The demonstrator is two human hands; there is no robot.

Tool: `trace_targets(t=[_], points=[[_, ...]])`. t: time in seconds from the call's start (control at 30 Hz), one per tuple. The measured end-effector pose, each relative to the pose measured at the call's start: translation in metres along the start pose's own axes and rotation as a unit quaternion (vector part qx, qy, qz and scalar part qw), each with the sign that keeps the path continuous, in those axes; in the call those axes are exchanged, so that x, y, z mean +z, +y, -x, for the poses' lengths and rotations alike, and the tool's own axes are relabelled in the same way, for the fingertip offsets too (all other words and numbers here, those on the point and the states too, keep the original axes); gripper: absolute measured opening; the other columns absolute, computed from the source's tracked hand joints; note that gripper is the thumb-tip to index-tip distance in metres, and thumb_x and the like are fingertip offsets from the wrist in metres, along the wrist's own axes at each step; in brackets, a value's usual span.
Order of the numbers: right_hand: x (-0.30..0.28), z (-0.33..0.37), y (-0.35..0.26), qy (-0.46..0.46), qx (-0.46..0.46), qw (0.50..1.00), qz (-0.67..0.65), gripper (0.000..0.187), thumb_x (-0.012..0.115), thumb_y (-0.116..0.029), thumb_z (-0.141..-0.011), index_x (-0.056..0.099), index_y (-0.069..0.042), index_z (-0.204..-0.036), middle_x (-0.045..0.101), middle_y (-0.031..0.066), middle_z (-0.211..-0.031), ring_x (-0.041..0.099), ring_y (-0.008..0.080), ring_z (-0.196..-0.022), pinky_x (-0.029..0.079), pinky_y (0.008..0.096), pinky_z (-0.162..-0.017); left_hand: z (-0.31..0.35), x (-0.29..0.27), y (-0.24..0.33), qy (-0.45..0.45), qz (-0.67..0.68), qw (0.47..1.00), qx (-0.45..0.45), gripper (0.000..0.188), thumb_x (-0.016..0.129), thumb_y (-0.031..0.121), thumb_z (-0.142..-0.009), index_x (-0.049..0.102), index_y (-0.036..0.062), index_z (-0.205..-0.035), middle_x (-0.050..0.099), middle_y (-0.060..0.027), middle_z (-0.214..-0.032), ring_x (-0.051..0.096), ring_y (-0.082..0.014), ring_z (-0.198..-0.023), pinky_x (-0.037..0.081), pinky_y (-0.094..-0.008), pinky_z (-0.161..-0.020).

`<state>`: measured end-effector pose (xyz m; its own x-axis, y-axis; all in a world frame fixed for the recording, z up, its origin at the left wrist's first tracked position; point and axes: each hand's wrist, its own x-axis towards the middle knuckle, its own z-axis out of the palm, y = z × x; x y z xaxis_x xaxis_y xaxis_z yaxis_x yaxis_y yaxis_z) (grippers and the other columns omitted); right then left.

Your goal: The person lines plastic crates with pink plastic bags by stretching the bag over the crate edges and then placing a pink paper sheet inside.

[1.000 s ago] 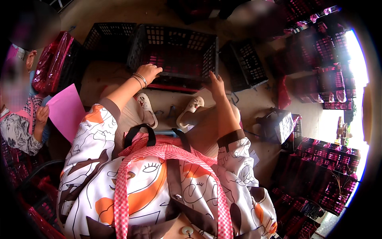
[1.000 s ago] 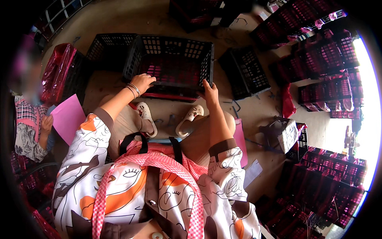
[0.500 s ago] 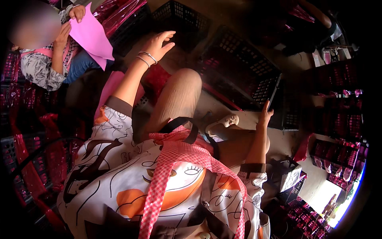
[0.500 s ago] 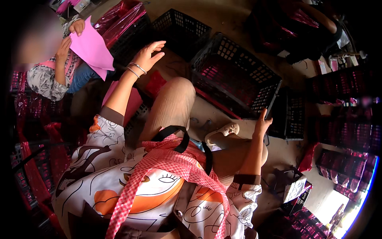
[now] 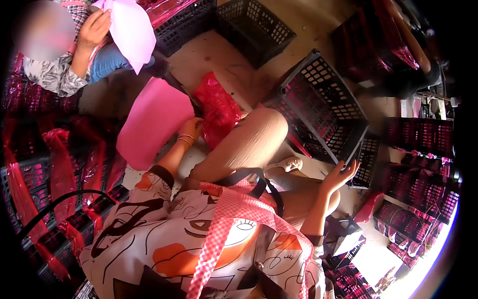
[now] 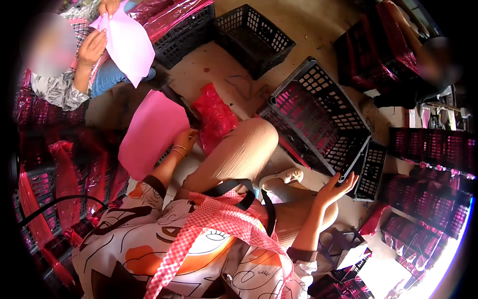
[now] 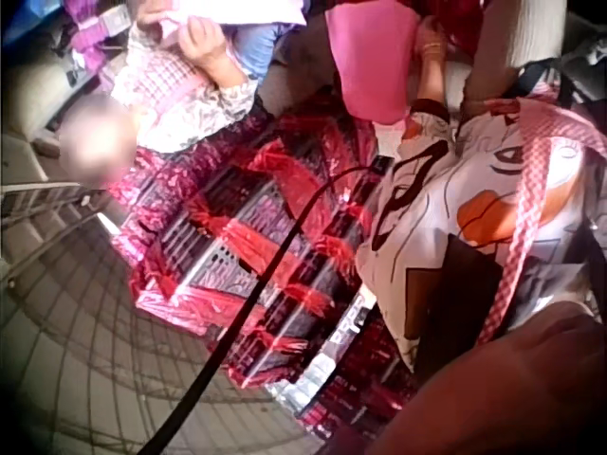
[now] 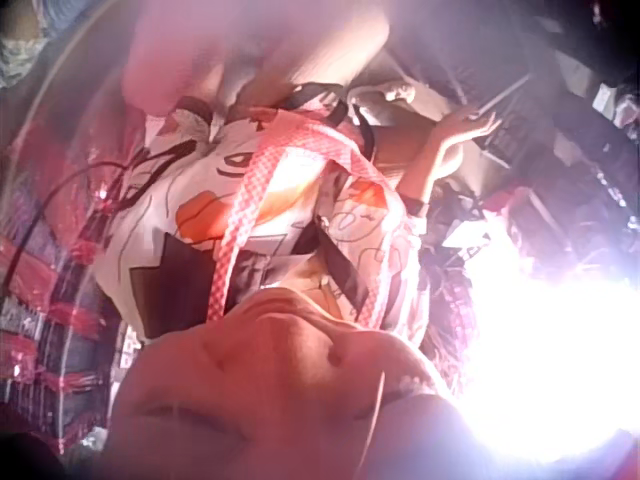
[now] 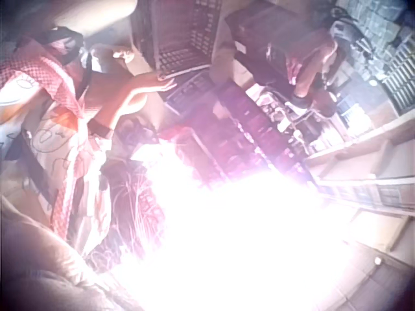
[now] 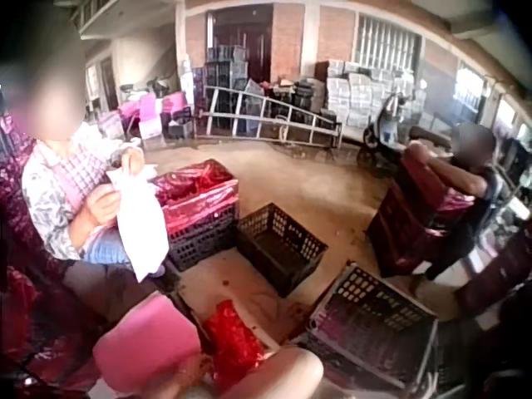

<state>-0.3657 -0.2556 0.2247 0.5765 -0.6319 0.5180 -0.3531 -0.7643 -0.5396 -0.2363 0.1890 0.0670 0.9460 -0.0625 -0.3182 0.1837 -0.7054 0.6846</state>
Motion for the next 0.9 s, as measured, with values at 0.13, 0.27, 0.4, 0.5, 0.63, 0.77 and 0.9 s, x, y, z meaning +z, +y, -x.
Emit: trace_targets(t=[0.13, 0.27, 0.4, 0.5, 0.63, 0.77, 0.9], points=[[-0.04, 0.025, -0.047, -0.105, -0.058, 0.988, 0.102, 0.04, 0.051, -0.014, -0.086, 0.04, -0.002, -0.123, 0.031, 0.018, -0.134, 0.031, 0.0329, -0.124, 0.029, 0.0428, -0.1, -0.03, 0.088, -0.048, -0.015, -0.05, 0.986, -0.159, 0.031, 0.06, 0.022, -0.077, 0.057, 0.0049, -0.103, 0.062, -0.0184, -0.085, 0.061, -0.0302, -0.079, 0.047, -0.0372, -0.069], [-0.072, 0.055, -0.036, -0.135, -0.025, 0.978, 0.155, 0.038, 0.049, -0.014, -0.087, 0.041, 0.0, -0.121, 0.035, 0.0177, -0.132, 0.032, 0.0327, -0.123, 0.028, 0.0422, -0.1, -0.057, 0.131, -0.076, -0.087, -0.067, 0.963, -0.246, 0.035, 0.061, 0.024, -0.076, 0.056, 0.0051, -0.105, 0.061, -0.0197, -0.084, 0.061, -0.032, -0.079, 0.047, -0.0383, -0.068], [-0.074, 0.066, -0.035, -0.141, 0.013, 0.975, 0.173, 0.035, 0.048, -0.016, -0.088, 0.045, 0.002, -0.118, 0.04, 0.0171, -0.128, 0.038, 0.0314, -0.119, 0.031, 0.0406, -0.098, -0.063, 0.134, -0.072, -0.103, -0.033, 0.969, -0.223, 0.039, 0.061, 0.027, -0.075, 0.054, 0.0053, -0.106, 0.06, -0.0209, -0.082, 0.06, -0.0339, -0.078, 0.047, -0.0395, -0.067], [-0.064, 0.056, -0.049, -0.174, -0.009, 0.955, 0.241, 0.031, 0.047, -0.016, -0.088, 0.05, 0.002, -0.113, 0.045, 0.0164, -0.124, 0.043, 0.0315, -0.114, 0.033, 0.04, -0.096, -0.059, 0.113, -0.021, -0.078, 0.046, 0.99, -0.111, 0.042, 0.062, 0.029, -0.074, 0.052, 0.0055, -0.108, 0.06, -0.0219, -0.081, 0.06, -0.0352, -0.077, 0.047, -0.0403, -0.066], [-0.053, 0.05, -0.058, -0.158, 0.02, 0.966, 0.203, 0.026, 0.048, -0.015, -0.086, 0.056, 0.001, -0.106, 0.052, 0.0124, -0.118, 0.049, 0.0299, -0.105, 0.038, 0.0385, -0.088, -0.02, 0.043, 0.118, -0.059, 0.057, 0.985, 0.15, 0.03, 0.064, 0.023, -0.076, 0.054, 0.0011, -0.094, 0.057, -0.0217, -0.074, 0.057, -0.0374, -0.068, 0.045, -0.0392, -0.06], [-0.02, 0.037, -0.115, -0.201, 0.156, 0.953, -0.164, 0.02, 0.045, -0.007, -0.089, 0.057, 0.001, -0.104, 0.059, 0.0089, -0.101, 0.055, 0.0155, -0.096, 0.041, 0.0276, -0.086, -0.009, -0.023, 0.179, 0.021, 0.111, 0.951, 0.287, 0.025, 0.065, 0.016, -0.076, 0.052, 0.0004, -0.091, 0.056, -0.0194, -0.072, 0.056, -0.0367, -0.065, 0.045, -0.0388, -0.057], [0.016, 0.023, -0.208, -0.333, 0.121, 0.835, -0.421, 0.043, 0.053, -0.007, -0.083, 0.04, 0.0, -0.124, 0.049, 0.0134, -0.12, 0.051, 0.0195, -0.105, 0.041, 0.0327, -0.088, 0.014, -0.062, 0.234, 0.009, -0.036, 0.911, 0.411, 0.032, 0.06, 0.019, -0.077, 0.049, 0.0048, -0.103, 0.057, -0.0155, -0.068, 0.058, -0.032, -0.061, 0.046, -0.0398, -0.052]])
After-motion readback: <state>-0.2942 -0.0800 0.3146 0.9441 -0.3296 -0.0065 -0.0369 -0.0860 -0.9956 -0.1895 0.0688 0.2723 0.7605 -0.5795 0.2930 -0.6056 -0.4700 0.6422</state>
